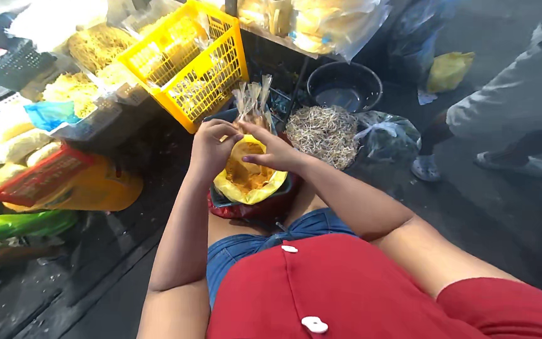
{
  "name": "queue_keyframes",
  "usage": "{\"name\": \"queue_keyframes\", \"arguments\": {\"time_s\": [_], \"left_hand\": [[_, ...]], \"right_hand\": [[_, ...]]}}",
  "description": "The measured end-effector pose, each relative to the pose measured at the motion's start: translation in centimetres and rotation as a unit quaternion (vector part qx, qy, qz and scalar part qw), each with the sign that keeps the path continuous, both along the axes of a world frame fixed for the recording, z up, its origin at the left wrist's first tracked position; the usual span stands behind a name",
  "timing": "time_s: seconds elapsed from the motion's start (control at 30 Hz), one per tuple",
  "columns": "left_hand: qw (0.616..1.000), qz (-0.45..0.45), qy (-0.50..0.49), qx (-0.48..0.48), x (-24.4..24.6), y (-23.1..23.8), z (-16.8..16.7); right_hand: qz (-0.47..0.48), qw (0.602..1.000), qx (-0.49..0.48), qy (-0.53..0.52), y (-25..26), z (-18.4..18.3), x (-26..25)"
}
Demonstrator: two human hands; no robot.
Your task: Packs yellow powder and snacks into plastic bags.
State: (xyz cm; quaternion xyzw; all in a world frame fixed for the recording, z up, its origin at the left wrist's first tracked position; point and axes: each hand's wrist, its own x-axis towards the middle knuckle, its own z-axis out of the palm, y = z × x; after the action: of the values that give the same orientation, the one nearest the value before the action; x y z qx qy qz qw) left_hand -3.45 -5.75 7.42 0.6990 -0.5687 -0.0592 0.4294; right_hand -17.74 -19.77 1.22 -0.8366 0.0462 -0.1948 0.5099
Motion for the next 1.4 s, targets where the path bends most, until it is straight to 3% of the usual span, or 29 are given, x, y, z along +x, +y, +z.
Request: {"name": "queue_keyframes", "arguments": {"time_s": [0.13,0.33,0.63,0.83,0.97,1.03,1.17,1.4], "left_hand": [[0.999,-0.017,0.025,-0.037,-0.6,-0.1,0.6],[0.999,0.008,0.039,-0.007,-0.5,0.1,1.0],[0.986,-0.018,0.009,-0.163,-2.0,0.7,1.4],[0.986,-0.033,-0.008,-0.161,-3.1,0.3,1.7],[0.992,-0.002,-0.069,-0.103,-3.3,0.6,1.0],[0.996,-0.004,-0.053,-0.073,-2.8,0.8,1.0],[0.998,0.023,-0.029,-0.042,-2.3,1.7,1.4],[0.992,0.073,0.026,-0.099,-0.9,2.8,0.5]], "right_hand": [[0.047,0.993,0.045,0.094,-0.4,0.2,0.3],[0.057,0.971,0.086,0.214,1.7,-2.1,-1.0],[0.006,0.974,0.174,0.143,3.5,-2.0,-2.7],[0.0,0.993,0.087,0.084,3.1,-0.6,-3.2],[-0.055,0.997,-0.038,-0.043,5.2,-1.5,-2.5],[-0.094,0.984,-0.113,-0.101,6.0,-1.7,-2.1],[-0.131,0.972,-0.188,-0.051,7.0,-1.6,-2.1],[-0.057,0.984,-0.162,0.041,6.6,-1.4,-2.5]]}}
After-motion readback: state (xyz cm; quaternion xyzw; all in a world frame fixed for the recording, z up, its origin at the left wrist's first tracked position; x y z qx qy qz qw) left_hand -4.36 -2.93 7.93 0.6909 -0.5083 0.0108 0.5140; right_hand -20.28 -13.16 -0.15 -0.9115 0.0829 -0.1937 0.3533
